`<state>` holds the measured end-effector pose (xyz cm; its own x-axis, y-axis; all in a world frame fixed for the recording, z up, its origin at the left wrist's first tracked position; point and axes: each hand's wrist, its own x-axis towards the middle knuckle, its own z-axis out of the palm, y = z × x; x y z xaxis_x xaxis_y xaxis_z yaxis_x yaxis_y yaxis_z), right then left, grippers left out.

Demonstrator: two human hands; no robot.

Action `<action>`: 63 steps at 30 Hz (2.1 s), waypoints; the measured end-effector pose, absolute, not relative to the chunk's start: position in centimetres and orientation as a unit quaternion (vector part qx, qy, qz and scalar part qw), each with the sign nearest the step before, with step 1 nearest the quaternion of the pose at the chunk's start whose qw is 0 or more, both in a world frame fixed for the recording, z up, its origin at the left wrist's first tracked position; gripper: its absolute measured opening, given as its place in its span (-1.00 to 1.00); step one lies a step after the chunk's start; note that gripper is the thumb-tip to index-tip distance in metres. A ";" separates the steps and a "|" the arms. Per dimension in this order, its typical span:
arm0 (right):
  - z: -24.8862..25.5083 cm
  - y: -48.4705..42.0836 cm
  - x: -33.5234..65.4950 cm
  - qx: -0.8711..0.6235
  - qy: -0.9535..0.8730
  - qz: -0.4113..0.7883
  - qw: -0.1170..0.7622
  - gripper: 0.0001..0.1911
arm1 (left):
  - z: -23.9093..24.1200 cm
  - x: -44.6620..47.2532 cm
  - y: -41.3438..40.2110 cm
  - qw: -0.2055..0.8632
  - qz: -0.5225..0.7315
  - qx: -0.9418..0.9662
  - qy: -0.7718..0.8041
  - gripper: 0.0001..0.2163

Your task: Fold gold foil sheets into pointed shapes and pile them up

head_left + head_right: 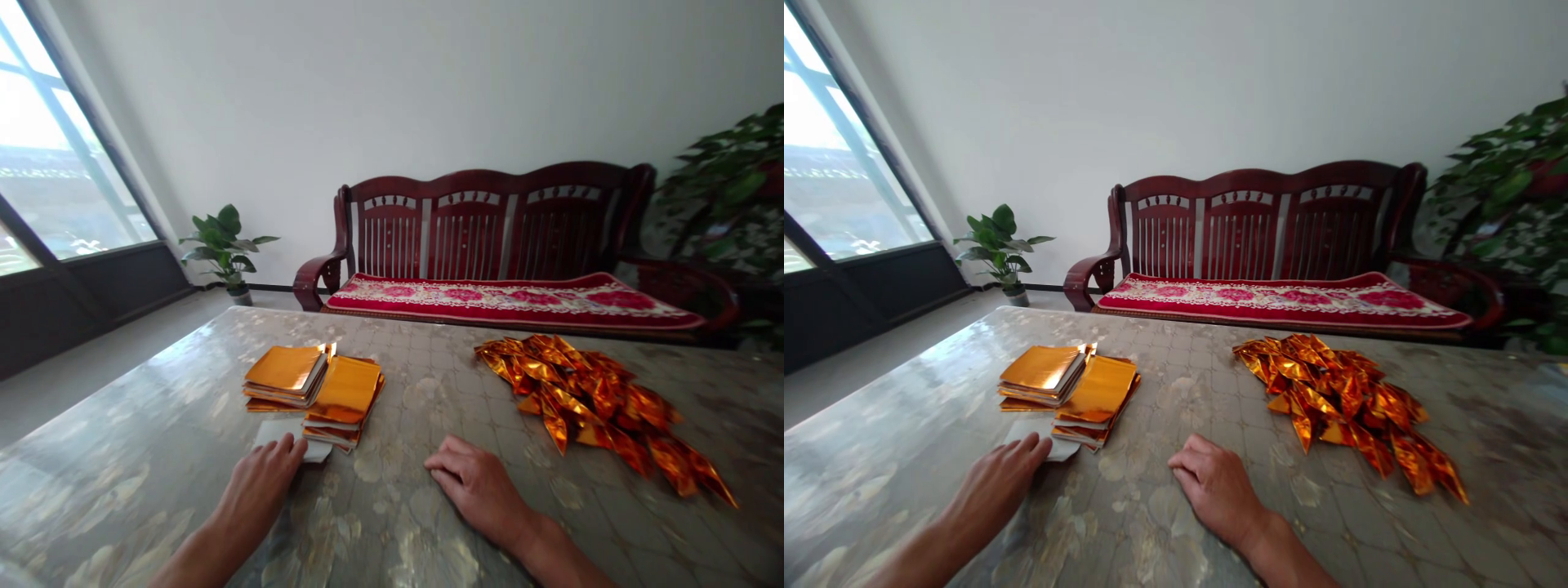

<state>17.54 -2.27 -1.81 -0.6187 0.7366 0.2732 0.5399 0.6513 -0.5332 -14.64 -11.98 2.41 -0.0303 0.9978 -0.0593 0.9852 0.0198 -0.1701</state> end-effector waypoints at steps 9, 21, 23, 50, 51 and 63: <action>-1.4 -2.6 17.6 -0.349 -0.824 0.326 0.304 -0.73 | 4.3 -12.2 -12.7 -0.204 -0.150 -0.689 -0.679 -0.81; -1.3 -0.8 18.8 -0.375 -0.613 0.594 0.361 -0.57 | 2.4 -4.4 -4.5 -0.472 -0.410 -0.568 -0.535 -0.73; -1.5 -0.3 19.2 -0.401 -0.590 0.597 0.367 -0.55 | 1.7 -3.7 -3.2 -0.487 -0.420 -0.556 -0.526 -0.69; -0.8 1.2 21.2 -0.438 -0.489 0.624 0.423 -0.55 | -3.0 -1.5 -1.3 -0.485 -0.522 -0.490 -0.503 -0.71; -0.7 1.1 21.1 -0.445 -0.489 0.614 0.431 -0.56 | -3.1 -1.5 -1.3 -0.464 -0.520 -0.503 -0.511 -0.73; -1.0 0.7 20.2 -0.502 -0.459 0.548 0.486 -0.54 | -3.0 -1.5 -1.8 -0.341 -0.466 -0.584 -0.571 -0.75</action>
<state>20.18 0.73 -0.97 -0.0230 0.9943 -0.1041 -0.0725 -0.1055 -0.9918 -1.48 -1.82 -2.96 -0.0860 0.9844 0.1533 0.3488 -0.1144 0.9302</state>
